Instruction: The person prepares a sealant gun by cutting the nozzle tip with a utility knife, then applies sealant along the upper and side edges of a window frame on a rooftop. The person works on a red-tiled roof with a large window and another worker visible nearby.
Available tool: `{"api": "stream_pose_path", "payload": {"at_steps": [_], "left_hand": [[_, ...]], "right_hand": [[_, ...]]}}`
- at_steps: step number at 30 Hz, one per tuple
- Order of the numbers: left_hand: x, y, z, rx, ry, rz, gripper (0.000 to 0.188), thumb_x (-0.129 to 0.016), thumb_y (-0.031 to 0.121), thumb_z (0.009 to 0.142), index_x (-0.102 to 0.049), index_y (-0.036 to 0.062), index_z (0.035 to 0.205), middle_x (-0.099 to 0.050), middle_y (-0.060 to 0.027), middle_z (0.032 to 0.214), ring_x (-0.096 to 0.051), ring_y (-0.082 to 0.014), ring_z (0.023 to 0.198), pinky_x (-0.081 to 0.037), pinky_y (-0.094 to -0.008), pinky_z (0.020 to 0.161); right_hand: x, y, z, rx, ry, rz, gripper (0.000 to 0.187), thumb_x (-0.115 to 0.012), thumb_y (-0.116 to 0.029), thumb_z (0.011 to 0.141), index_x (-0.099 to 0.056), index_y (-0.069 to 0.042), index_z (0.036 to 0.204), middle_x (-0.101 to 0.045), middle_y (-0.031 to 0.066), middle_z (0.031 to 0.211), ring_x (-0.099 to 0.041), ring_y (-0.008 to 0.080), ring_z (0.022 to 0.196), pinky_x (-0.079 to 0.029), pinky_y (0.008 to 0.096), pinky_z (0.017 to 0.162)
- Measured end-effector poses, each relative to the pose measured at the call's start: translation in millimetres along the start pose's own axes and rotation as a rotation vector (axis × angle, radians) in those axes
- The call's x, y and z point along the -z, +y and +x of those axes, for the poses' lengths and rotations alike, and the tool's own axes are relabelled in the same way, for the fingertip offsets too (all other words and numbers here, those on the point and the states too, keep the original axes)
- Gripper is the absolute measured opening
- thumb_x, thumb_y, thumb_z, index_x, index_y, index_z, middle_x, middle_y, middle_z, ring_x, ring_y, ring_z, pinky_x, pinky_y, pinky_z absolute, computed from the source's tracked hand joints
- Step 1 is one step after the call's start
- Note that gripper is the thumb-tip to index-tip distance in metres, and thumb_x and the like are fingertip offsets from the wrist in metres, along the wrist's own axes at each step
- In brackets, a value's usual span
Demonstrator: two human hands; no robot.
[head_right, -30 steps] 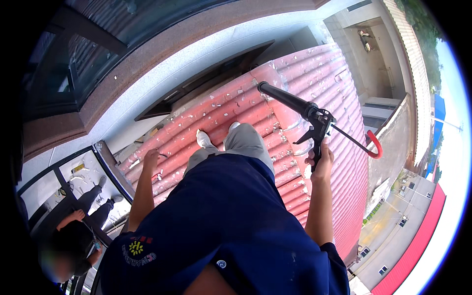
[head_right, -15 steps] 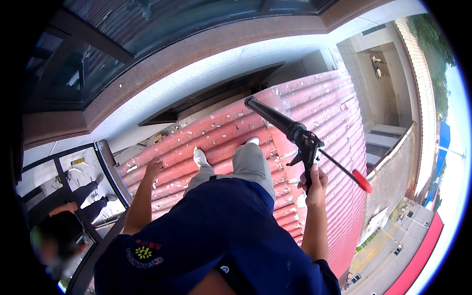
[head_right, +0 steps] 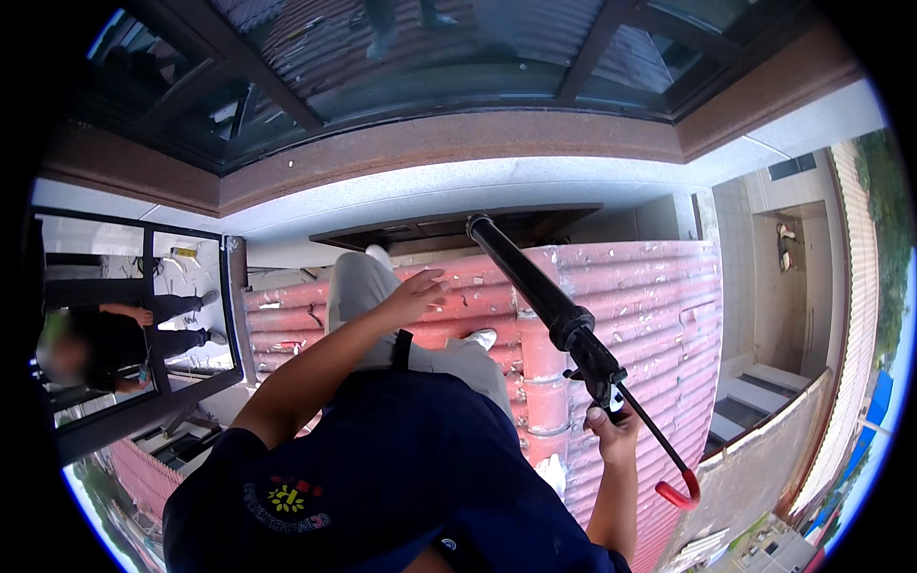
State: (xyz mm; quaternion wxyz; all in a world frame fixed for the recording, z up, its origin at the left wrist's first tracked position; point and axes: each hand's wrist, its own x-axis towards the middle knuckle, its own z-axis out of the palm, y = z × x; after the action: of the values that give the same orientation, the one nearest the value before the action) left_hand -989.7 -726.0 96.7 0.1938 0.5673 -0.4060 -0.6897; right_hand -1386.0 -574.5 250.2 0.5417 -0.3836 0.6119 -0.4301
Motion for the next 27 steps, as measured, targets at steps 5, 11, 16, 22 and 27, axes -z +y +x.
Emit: {"api": "stream_pose_path", "payload": {"at_steps": [5, 11, 16, 22, 27], "left_hand": [[-34.9, 128.4, 2.7, 0.036, -0.045, -0.550, 0.072, -0.061, 0.064, 0.096, -0.050, 0.0021, 0.132, -0.067, -0.0143, 0.115, -0.070, -0.0266, 0.103, -0.056, -0.0477, 0.091], [-30.3, 202.2, -2.5, -0.147, 0.168, -0.583, 0.076, -0.083, 0.036, 0.088, -0.035, -0.0013, 0.134, -0.064, -0.0162, 0.113, -0.072, -0.0259, 0.093, -0.063, -0.0417, 0.075], [-5.8, 241.2, 2.1, -0.555, 0.005, -0.649, 0.080, -0.079, 0.019, 0.093, -0.023, 0.0064, 0.149, -0.059, -0.0157, 0.122, -0.069, -0.0263, 0.105, -0.063, -0.0426, 0.083], [39.5, 286.3, -17.9, -1.000, -0.119, -0.431, 0.092, -0.074, 0.003, 0.092, -0.013, 0.0157, 0.160, -0.050, -0.0074, 0.128, -0.056, -0.0192, 0.117, -0.059, -0.0371, 0.091], [92.7, 346.6, -46.7, -1.244, -0.182, -0.347, 0.093, -0.067, -0.003, 0.094, -0.008, 0.0178, 0.163, -0.049, -0.0112, 0.139, -0.058, -0.0202, 0.122, -0.051, -0.0379, 0.100]], "right_hand": [[11.6, -24.0, 24.0, 0.164, -0.072, -0.082, 0.035, -0.091, -0.022, 0.075, -0.067, 0.001, 0.085, -0.064, 0.0025, 0.071, -0.059, 0.0109, 0.062, -0.046, 0.0263, 0.056], [0.4, -38.8, 78.1, 0.452, -0.082, -0.506, 0.053, -0.088, -0.021, 0.072, -0.072, 0.003, 0.117, -0.061, -0.0010, 0.065, -0.053, 0.0076, 0.060, -0.042, 0.0246, 0.057], [-12.4, -62.6, 146.1, 0.809, -0.181, -0.974, 0.075, -0.080, -0.028, 0.073, -0.061, -0.005, 0.141, -0.048, 0.0049, 0.058, -0.050, 0.0224, 0.048, -0.038, 0.0376, 0.050], [-44.2, -78.1, 229.4, 1.232, -0.116, -1.138, 0.076, -0.064, -0.006, 0.071, -0.048, -0.001, 0.145, -0.055, 0.0099, 0.070, -0.057, 0.0316, 0.059, -0.046, 0.0444, 0.056], [-96.5, -140.6, 281.4, 1.434, 0.000, -1.114, 0.079, -0.067, -0.010, 0.071, -0.044, -0.001, 0.146, -0.057, 0.0150, 0.081, -0.057, 0.0357, 0.062, -0.046, 0.0457, 0.056]]}}
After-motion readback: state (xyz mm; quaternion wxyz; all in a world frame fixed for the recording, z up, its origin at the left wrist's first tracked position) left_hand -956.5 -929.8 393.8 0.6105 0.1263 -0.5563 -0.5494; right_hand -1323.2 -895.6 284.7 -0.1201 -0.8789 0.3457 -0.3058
